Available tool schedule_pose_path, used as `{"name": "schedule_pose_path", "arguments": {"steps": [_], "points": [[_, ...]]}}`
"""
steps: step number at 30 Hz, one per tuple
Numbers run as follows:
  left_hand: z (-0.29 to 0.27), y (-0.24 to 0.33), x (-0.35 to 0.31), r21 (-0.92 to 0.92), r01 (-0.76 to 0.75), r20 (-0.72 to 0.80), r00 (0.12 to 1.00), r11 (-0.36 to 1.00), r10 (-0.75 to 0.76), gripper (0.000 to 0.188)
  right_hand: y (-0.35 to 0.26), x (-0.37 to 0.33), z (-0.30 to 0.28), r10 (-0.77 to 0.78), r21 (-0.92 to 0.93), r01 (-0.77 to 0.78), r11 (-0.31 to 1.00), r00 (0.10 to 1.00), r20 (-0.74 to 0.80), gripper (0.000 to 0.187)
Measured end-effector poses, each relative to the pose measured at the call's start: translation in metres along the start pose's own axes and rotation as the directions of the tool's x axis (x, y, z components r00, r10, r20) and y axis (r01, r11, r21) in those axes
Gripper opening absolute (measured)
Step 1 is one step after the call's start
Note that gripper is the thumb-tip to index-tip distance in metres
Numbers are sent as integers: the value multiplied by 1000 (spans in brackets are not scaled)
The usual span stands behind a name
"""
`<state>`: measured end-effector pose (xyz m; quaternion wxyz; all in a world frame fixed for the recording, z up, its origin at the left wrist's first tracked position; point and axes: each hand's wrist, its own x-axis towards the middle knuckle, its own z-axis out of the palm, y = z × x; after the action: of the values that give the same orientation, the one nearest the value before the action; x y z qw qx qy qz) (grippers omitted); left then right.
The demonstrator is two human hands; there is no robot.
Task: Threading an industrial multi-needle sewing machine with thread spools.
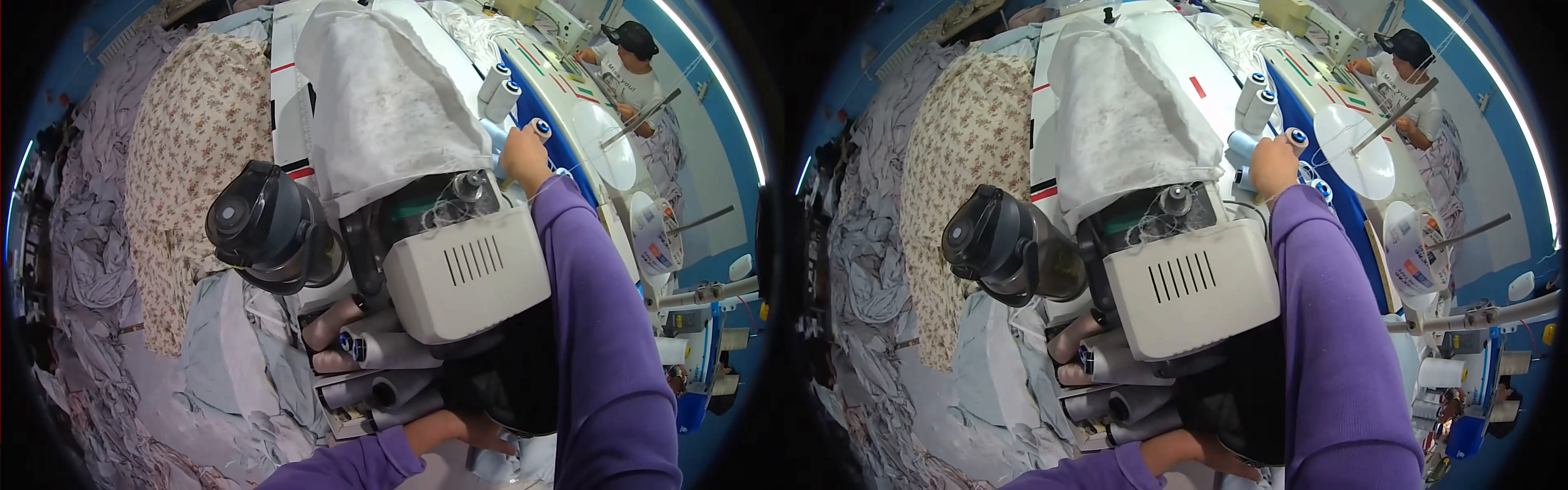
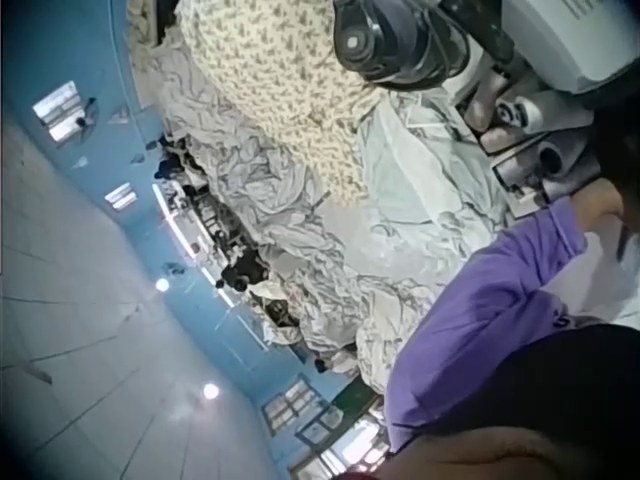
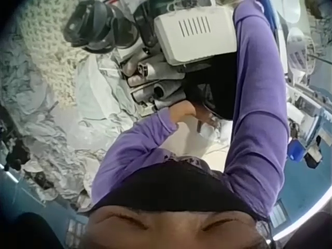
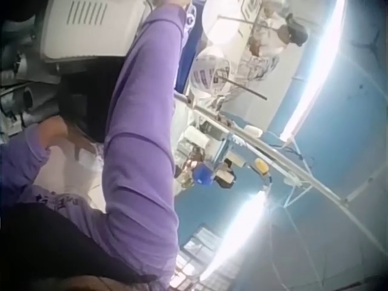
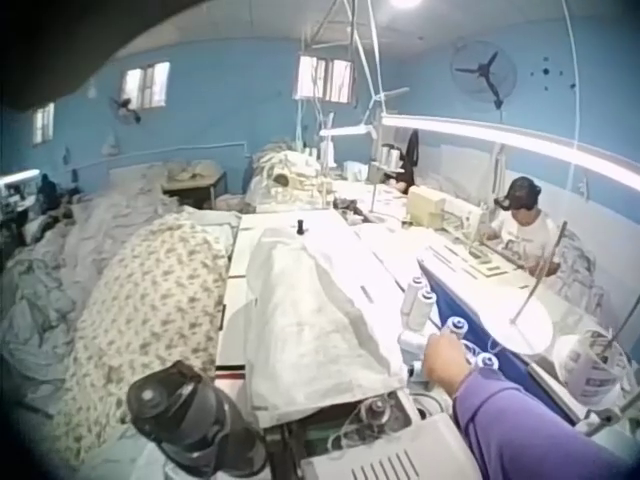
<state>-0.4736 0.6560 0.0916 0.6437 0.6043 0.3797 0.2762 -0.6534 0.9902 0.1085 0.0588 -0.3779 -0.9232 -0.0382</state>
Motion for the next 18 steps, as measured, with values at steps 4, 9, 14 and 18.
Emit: {"name": "schedule_pose_path", "arguments": {"steps": [4,9,14,18], "points": [[0,-1,4,-22,17,62,998,1000,-15,68,-1,3,-7,107,-54,-103,993,989,97,46],[-9,10,-2,-10,61,62,996,998,-61,69,-10,-5,-13,85,-15,-84,996,993,82,38],[-5,5,1,-8,36,34,999,999,-36,71,1,0,-24,-127,90,127,988,992,-8,33],[0,7,-7,139,0,-105,994,990,15,55,-4,-16,-19,-115,120,109,987,992,44,46]]}}
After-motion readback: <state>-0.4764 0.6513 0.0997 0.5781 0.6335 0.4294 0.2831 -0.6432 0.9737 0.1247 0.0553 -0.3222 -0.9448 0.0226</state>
